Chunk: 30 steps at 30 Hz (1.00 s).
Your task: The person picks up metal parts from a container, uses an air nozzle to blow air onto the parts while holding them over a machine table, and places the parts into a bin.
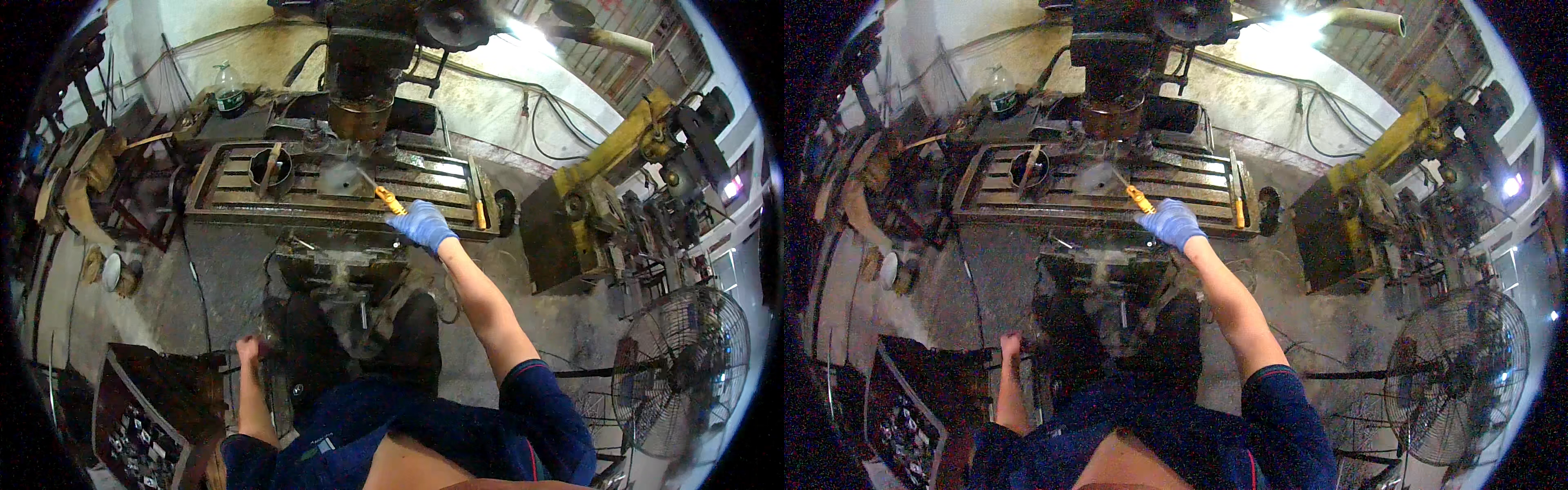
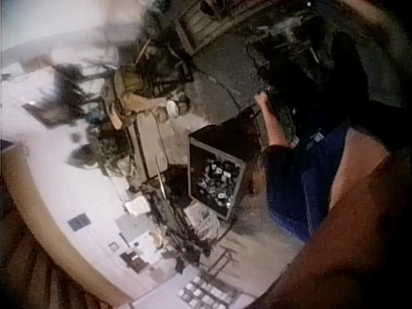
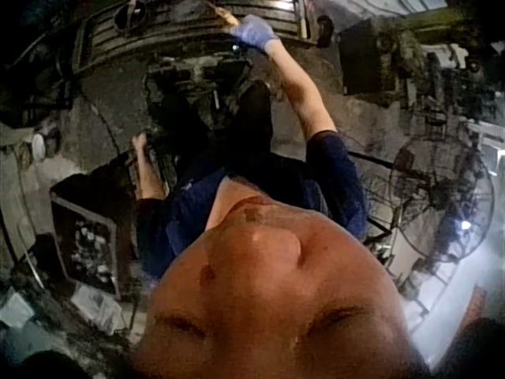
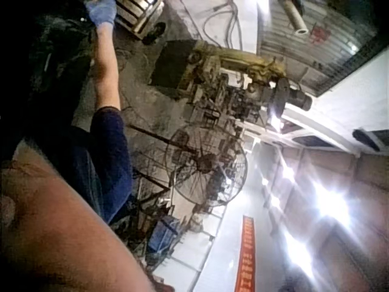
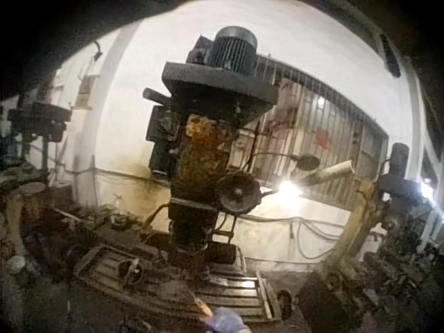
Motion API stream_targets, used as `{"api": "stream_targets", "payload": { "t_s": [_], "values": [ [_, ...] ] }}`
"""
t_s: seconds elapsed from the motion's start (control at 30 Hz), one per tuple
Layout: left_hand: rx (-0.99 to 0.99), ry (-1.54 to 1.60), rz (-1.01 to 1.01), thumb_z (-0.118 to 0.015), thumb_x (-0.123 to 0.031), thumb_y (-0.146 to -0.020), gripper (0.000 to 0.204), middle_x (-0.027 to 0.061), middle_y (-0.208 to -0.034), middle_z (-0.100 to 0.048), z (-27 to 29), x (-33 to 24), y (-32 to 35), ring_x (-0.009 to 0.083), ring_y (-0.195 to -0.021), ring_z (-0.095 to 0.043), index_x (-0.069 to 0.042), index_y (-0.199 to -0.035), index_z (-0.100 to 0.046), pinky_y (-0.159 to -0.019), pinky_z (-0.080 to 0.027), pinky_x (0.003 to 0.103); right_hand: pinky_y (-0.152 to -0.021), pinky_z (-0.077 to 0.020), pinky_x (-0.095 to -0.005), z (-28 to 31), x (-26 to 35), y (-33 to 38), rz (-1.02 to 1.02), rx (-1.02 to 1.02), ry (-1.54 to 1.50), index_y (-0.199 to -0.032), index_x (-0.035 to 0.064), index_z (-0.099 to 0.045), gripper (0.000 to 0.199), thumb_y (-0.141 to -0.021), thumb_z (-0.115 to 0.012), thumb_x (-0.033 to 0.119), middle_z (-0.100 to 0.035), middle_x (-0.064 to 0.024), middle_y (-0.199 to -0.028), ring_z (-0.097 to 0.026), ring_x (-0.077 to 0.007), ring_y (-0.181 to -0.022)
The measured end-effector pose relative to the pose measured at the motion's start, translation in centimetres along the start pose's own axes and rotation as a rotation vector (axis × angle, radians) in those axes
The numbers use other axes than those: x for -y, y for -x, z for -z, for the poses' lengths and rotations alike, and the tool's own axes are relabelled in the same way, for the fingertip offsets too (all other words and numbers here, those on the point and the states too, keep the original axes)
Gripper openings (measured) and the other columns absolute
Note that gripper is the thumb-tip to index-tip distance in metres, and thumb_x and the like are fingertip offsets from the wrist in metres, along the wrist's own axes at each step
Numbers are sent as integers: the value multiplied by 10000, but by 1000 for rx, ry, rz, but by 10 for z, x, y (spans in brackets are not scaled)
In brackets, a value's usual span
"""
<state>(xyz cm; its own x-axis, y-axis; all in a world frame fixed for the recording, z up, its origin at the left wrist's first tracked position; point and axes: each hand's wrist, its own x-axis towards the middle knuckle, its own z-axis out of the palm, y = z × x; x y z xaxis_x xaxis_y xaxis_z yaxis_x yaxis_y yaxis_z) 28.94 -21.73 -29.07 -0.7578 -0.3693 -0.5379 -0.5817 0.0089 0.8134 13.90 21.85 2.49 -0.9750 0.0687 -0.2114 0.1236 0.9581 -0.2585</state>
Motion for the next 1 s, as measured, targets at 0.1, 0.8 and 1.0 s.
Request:
{"api": "stream_targets", "payload": {
  "t_s": [0.1,0.8,1.0],
  "values": [
    [116,236,-78,-538,-110,-818,135,74,-678,-549,-14,-83,49,146,-553,-525,22,-834,-556,-513,-480,282,-644,-464,-417,-8,7,35,212,124,-151,-755,23,-642,542,-709,-540,554,-605,-221,-718,-605,-354,-707],
    [388,726,-145,-490,-123,-841,136,20,-659,-535,-45,-183,126,121,-564,-525,-57,-915,-584,-521,-448,260,-583,-449,-415,-90,55,122,645,454,-15,-737,56,-629,491,-706,-571,543,-600,-180,-684,-588,-341,-647],
    [-22,793,-275,-497,-75,-821,119,41,-692,-547,64,-194,230,117,-600,-532,-21,-898,-570,-533,-441,227,-567,-450,-337,-72,116,150,868,749,-232,-846,48,-637,394,-697,-658,412,-596,-168,-682,-606,-266,-628]
  ]
}}
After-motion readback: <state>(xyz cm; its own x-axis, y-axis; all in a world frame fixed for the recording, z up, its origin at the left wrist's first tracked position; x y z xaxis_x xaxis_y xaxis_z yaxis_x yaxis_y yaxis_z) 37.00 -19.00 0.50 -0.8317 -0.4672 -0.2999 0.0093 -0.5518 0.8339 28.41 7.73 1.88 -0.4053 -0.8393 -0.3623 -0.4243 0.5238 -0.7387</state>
